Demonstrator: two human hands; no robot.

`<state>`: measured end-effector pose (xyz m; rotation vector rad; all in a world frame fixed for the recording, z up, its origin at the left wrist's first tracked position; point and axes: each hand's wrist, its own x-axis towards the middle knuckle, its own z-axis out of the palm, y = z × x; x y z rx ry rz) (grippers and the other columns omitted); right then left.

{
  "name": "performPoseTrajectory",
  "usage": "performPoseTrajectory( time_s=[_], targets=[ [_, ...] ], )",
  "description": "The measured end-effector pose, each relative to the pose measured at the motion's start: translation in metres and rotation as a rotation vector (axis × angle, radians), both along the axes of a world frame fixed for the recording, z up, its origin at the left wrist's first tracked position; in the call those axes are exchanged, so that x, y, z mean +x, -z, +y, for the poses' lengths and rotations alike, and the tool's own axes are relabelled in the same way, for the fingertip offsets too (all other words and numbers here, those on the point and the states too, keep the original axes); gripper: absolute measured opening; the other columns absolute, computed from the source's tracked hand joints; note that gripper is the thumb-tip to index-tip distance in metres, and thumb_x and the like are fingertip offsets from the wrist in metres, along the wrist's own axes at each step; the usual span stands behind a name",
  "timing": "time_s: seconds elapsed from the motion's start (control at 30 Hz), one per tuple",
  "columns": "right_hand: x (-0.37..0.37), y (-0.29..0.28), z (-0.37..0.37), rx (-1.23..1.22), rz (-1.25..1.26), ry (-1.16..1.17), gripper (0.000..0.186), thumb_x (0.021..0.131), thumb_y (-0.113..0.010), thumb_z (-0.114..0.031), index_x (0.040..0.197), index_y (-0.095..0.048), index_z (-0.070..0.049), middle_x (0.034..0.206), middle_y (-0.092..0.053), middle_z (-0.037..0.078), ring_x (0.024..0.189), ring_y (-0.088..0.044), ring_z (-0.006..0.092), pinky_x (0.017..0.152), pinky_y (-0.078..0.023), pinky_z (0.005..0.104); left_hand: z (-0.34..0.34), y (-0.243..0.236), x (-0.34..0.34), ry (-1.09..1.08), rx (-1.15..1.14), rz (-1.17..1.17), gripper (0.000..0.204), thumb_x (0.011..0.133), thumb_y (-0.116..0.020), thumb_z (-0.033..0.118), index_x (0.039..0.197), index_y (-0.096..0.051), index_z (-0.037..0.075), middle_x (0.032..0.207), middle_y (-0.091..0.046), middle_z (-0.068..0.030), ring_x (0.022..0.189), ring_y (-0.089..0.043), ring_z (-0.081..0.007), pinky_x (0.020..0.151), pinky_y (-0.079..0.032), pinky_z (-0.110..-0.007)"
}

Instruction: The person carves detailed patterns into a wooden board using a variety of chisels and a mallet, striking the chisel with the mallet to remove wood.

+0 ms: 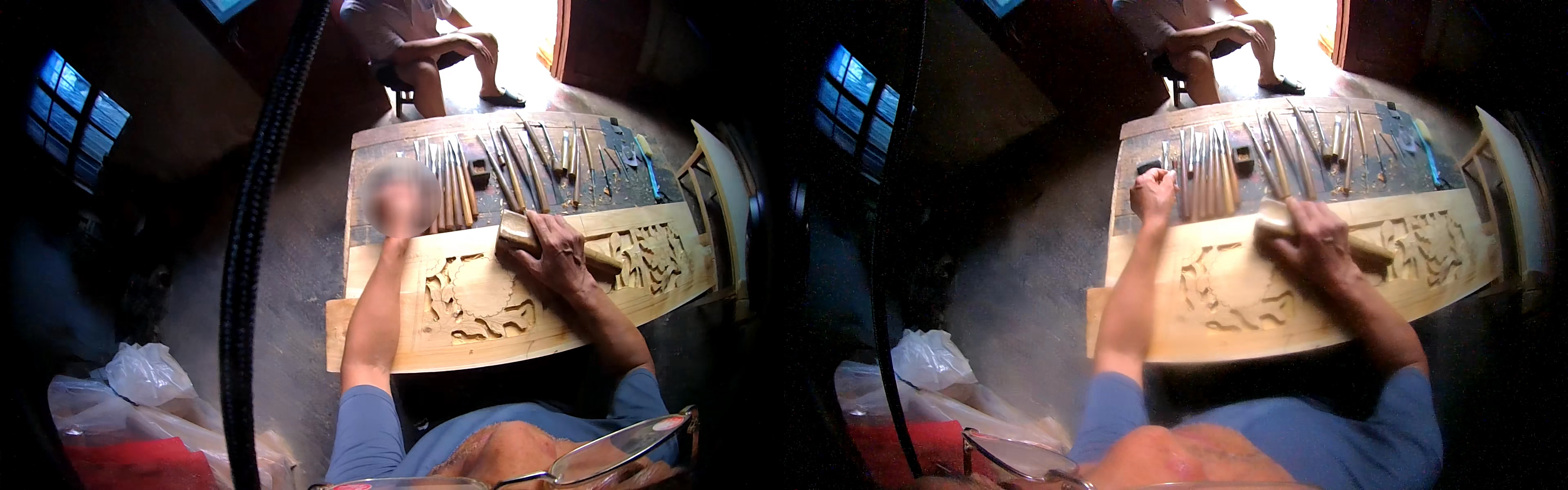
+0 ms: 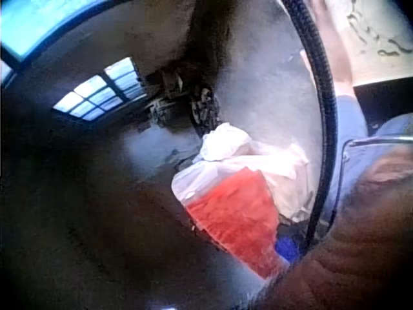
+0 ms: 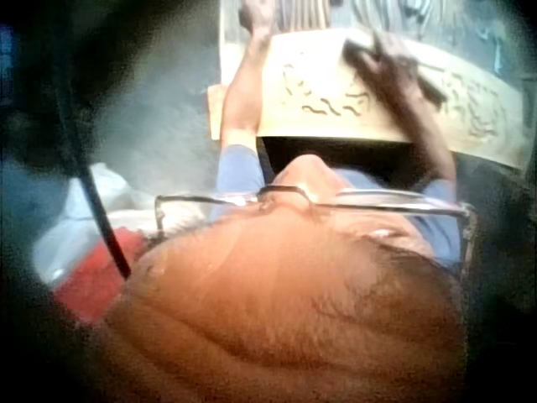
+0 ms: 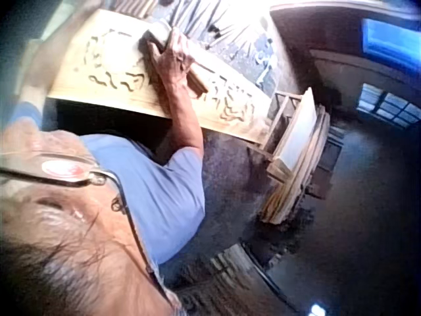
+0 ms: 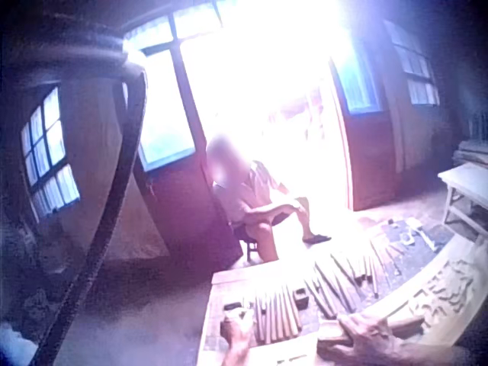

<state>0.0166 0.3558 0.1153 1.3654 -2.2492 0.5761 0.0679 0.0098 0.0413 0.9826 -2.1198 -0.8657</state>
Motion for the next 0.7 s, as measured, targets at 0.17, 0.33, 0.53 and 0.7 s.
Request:
performPoseTrajectory(
  time_s=[0.17,0.33,0.53,0.7],
  targets=[
    [0.001,0.012,0.005,-0.001,-0.009,-0.012,0.062,0.087,-0.087,-0.044,0.121,-0.068,0.005,0.097,-0.075,0.022,0.087,-0.073,0.0351,0.077,-0.061,0.0477,0.019,0.011,0.010,-0.061,-0.279,0.025,0.018,0.097,-0.074,0.032,0.095,-0.083,0.016,0.088,-0.082,-0.0094,0.080,-0.080,-0.0315,0.073,-0.060,-0.045],
    [0.007,0.008,0.003,-0.058,-0.062,-0.030,0.062,0.088,-0.084,-0.039,0.127,-0.067,0.006,0.104,-0.074,0.026,0.093,-0.073,0.0417,0.083,-0.060,0.0512,0.041,-0.002,0.038,0.010,-0.310,0.061,0.015,0.099,-0.074,0.027,0.109,-0.082,0.018,0.096,-0.083,-0.0109,0.084,-0.081,-0.0293,0.074,-0.062,-0.043],
    [-0.014,0.017,0.009,0.043,-0.047,0.040,0.072,0.084,-0.087,-0.033,0.139,-0.062,0.006,0.123,-0.073,0.024,0.110,-0.072,0.0397,0.096,-0.059,0.0482,0.053,-0.009,0.127,0.139,-0.431,-0.032,0.027,0.096,-0.078,0.018,0.122,-0.077,0.012,0.108,-0.082,-0.0123,0.094,-0.081,-0.0288,0.082,-0.062,-0.039],
    [-0.002,0.022,-0.009,0.071,-0.006,0.020,0.074,0.088,-0.087,-0.041,0.142,-0.064,0.004,0.124,-0.075,0.024,0.109,-0.074,0.0381,0.096,-0.062,0.0466,0.069,-0.010,0.260,-0.026,-0.512,-0.269,0.042,0.093,-0.081,0.010,0.132,-0.071,0.003,0.134,-0.074,-0.0204,0.119,-0.074,-0.0367,0.100,-0.061,-0.041]
  ],
)
